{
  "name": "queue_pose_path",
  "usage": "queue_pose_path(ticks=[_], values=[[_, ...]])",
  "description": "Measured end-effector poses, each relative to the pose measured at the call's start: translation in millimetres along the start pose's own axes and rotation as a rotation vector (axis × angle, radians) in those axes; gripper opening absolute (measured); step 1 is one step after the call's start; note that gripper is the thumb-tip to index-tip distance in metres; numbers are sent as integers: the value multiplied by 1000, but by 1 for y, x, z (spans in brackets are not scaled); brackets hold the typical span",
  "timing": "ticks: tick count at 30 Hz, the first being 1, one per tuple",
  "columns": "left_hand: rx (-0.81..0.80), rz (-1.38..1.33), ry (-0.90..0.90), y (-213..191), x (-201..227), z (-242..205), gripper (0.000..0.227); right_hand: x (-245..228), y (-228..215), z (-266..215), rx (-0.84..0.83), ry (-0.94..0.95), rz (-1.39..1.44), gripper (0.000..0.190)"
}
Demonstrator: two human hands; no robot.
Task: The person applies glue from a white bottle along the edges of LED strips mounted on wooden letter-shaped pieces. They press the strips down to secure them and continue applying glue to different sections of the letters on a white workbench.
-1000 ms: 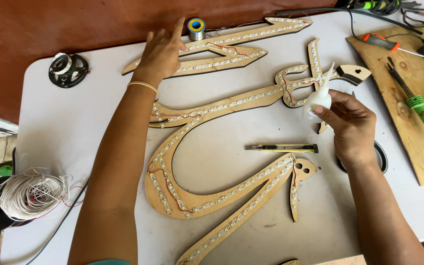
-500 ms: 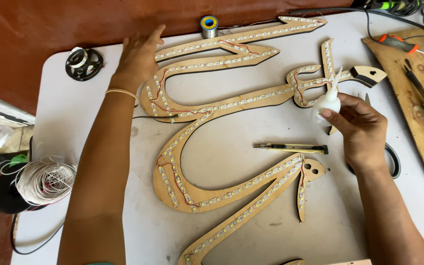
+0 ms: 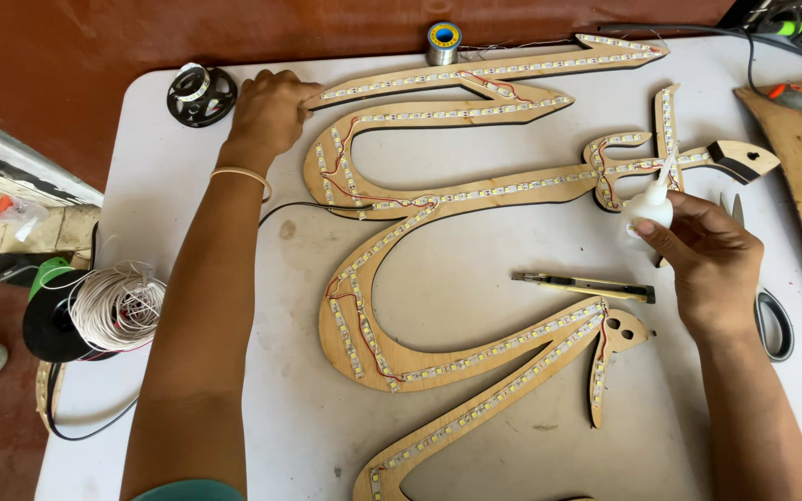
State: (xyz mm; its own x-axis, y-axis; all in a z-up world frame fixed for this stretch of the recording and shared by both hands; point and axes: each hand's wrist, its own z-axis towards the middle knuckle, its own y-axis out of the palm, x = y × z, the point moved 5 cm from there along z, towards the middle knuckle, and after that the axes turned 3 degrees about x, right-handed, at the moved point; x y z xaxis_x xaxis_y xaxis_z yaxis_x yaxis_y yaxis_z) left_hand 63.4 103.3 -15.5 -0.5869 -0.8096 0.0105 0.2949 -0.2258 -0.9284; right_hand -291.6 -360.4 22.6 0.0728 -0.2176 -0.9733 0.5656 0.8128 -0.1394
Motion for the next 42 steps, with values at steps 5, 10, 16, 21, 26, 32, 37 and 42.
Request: queue_pose_path(ticks=[5,10,16,21,26,32,37,42], values=[[47,-16,13,9,-1,3,39,-4,1,-2,10,-4,-42,34],[131,105,56,19,-3,5,41,-5,2,-3,3,23,-44,33],[-73,418,103,14,16,0,51,0,1,-2,-10,-1,8,33],[-52,496,34,19,25,-1,34,0,0,-1,-17,-12,22,33],[-219,351,-116,-4,50,-9,49,-5,-1,-1,-22,-28,57,31],[-64,10,-14,-22,84,-21,59,-1,-2,-1,-29,-38,23,32],[97,191,144,-19,86,-24,45,-12,11,1,-68,-124,-137,36],[67,91,114,-31,87,-20,42,-61,84,15,-295,-568,-453,36]])
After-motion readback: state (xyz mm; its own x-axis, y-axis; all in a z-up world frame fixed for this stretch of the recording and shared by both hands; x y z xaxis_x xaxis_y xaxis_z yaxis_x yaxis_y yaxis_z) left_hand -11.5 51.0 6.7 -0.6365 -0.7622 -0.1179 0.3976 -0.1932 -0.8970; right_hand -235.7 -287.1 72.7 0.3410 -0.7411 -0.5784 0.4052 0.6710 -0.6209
